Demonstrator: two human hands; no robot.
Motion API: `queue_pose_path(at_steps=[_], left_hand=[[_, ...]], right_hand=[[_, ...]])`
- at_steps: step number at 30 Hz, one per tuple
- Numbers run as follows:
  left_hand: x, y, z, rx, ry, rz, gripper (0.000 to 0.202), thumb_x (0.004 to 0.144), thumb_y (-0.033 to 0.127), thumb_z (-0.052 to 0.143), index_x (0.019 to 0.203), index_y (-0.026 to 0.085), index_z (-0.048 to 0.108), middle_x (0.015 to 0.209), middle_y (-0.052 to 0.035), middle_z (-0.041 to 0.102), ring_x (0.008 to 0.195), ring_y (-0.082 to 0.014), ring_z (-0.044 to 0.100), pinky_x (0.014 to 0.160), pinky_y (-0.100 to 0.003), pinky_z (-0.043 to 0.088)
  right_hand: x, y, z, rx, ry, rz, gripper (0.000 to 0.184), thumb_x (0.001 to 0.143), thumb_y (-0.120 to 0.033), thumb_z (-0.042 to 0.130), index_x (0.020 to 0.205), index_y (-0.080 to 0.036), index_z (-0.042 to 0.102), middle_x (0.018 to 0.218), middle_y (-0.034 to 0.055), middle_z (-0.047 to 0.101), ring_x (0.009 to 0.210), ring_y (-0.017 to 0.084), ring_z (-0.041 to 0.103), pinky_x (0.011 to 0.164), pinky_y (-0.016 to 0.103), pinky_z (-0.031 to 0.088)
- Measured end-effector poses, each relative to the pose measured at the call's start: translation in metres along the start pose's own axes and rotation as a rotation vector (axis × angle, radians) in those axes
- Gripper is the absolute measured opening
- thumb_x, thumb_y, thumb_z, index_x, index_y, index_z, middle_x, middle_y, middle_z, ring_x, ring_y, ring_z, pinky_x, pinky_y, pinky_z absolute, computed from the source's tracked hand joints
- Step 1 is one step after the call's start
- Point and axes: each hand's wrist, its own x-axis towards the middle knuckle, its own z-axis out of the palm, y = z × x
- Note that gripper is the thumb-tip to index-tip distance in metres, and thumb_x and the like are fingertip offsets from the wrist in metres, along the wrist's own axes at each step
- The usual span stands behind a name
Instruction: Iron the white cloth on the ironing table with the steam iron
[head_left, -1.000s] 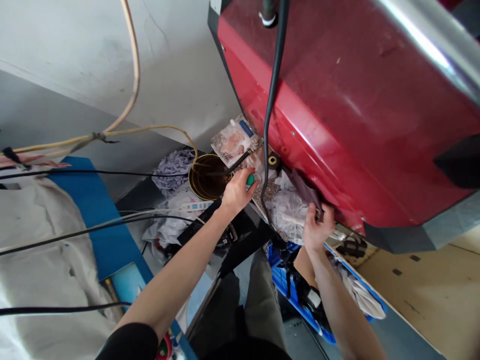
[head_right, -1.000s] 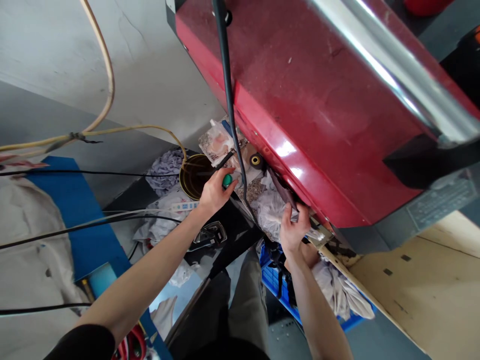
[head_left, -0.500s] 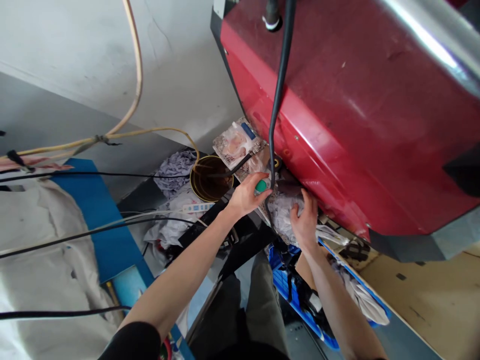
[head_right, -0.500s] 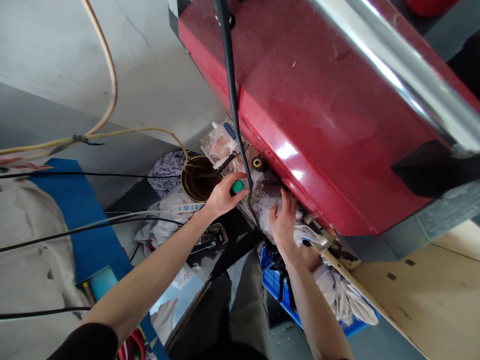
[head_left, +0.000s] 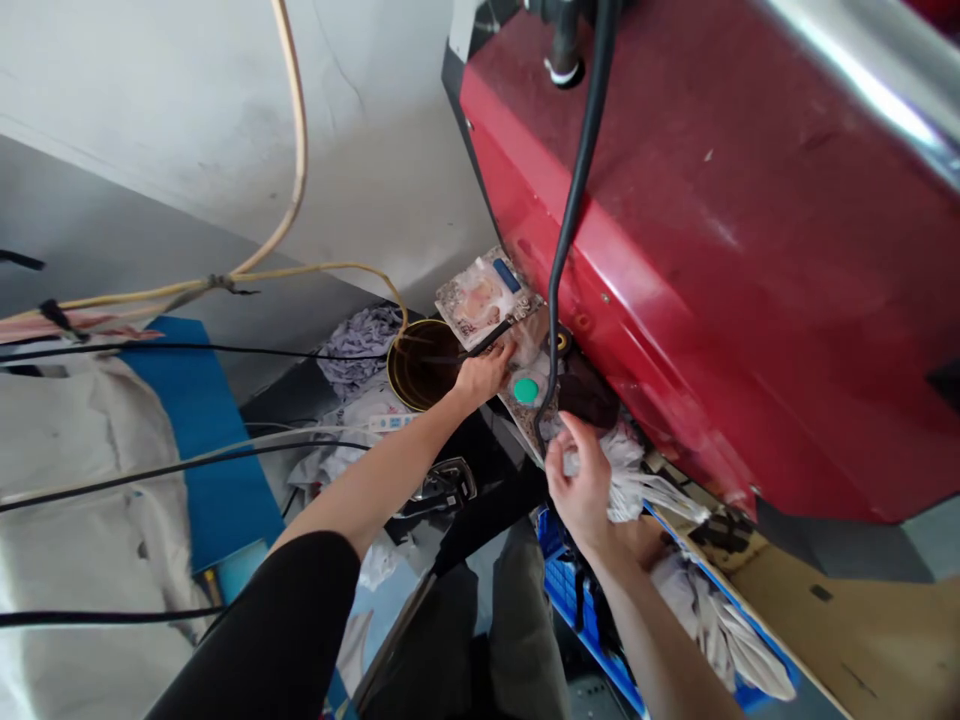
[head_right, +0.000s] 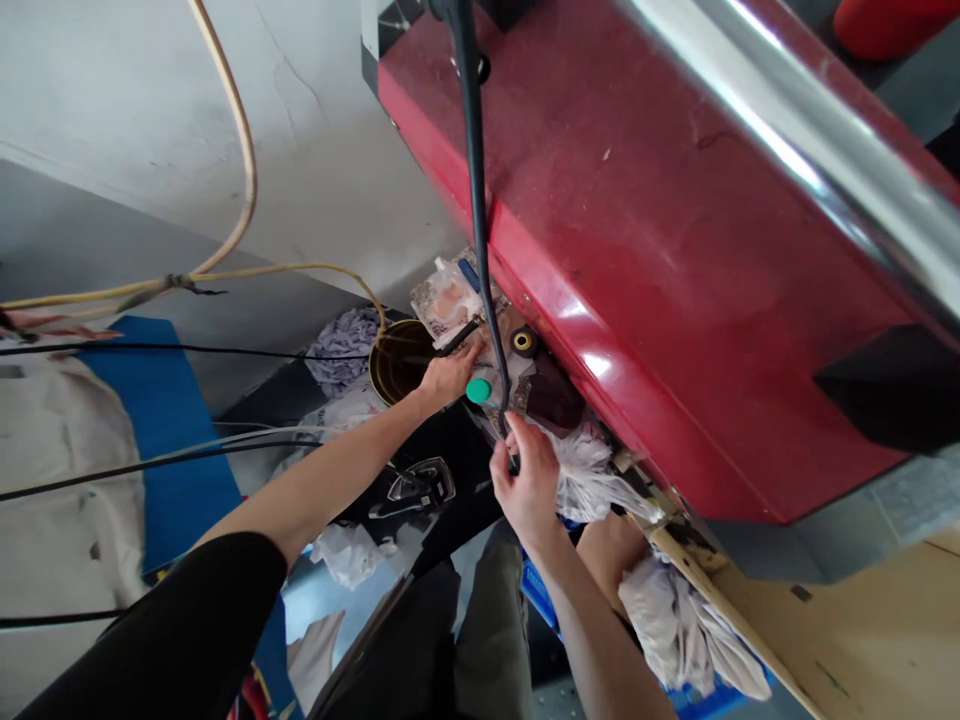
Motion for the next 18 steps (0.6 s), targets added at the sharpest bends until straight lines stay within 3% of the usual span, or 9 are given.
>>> queue_pose_path(at_steps=[2,5,9,13,18], left_hand=[[0.007,0.000,0.009,0.008,-0.006,-0.032,0.056,0.094,0.015,0.057,0.149,0.024,0.054,0.135,-0.0178,0.066,0.107,-0.0278,0.073,0.084,-0.034,0.056],[0.020,-0.001,0.013,-0.022,0.029,-0.092,0.035,0.098,0.017,0.053,0.130,0.021,0.066,0.112,-0.0146,0.074,0.099,-0.0273,0.074,0.082,-0.034,0.054],[0.026,-0.006,0.012,-0.099,0.133,-0.157,0.027,0.101,0.027,0.050,0.123,0.020,0.064,0.093,-0.0099,0.073,0.086,-0.0267,0.072,0.078,-0.034,0.051],[0.022,-0.012,0.012,-0.303,0.284,-0.181,0.021,0.100,0.029,0.049,0.115,0.021,0.062,0.085,-0.0059,0.069,0.076,-0.0233,0.067,0.073,-0.033,0.047],[0.023,-0.012,0.010,-0.435,0.300,-0.102,0.013,0.096,0.020,0.054,0.106,0.019,0.063,0.081,-0.0037,0.068,0.072,-0.0186,0.062,0.075,-0.031,0.048]], right_hand=[[0.008,-0.006,0.013,-0.018,-0.098,0.054,0.049,0.102,-0.036,0.055,0.147,-0.018,0.051,0.081,0.0030,0.069,0.070,0.019,0.067,0.071,0.033,0.059],[0.022,-0.010,0.031,-0.113,-0.166,0.089,0.057,0.099,-0.049,0.060,0.147,-0.018,0.054,0.087,0.0062,0.075,0.074,0.022,0.072,0.071,0.033,0.058],[0.036,-0.007,0.046,-0.199,-0.172,0.164,0.041,0.103,-0.044,0.055,0.137,-0.022,0.063,0.110,0.0117,0.079,0.088,0.026,0.077,0.076,0.034,0.057],[0.040,-0.005,0.052,-0.212,-0.234,0.229,0.036,0.102,-0.044,0.057,0.128,-0.022,0.068,0.105,0.0110,0.080,0.083,0.027,0.077,0.072,0.033,0.056],[0.034,-0.003,0.058,-0.176,-0.147,0.233,0.038,0.103,-0.045,0.054,0.131,-0.022,0.068,0.098,0.0090,0.080,0.079,0.023,0.076,0.068,0.029,0.055]])
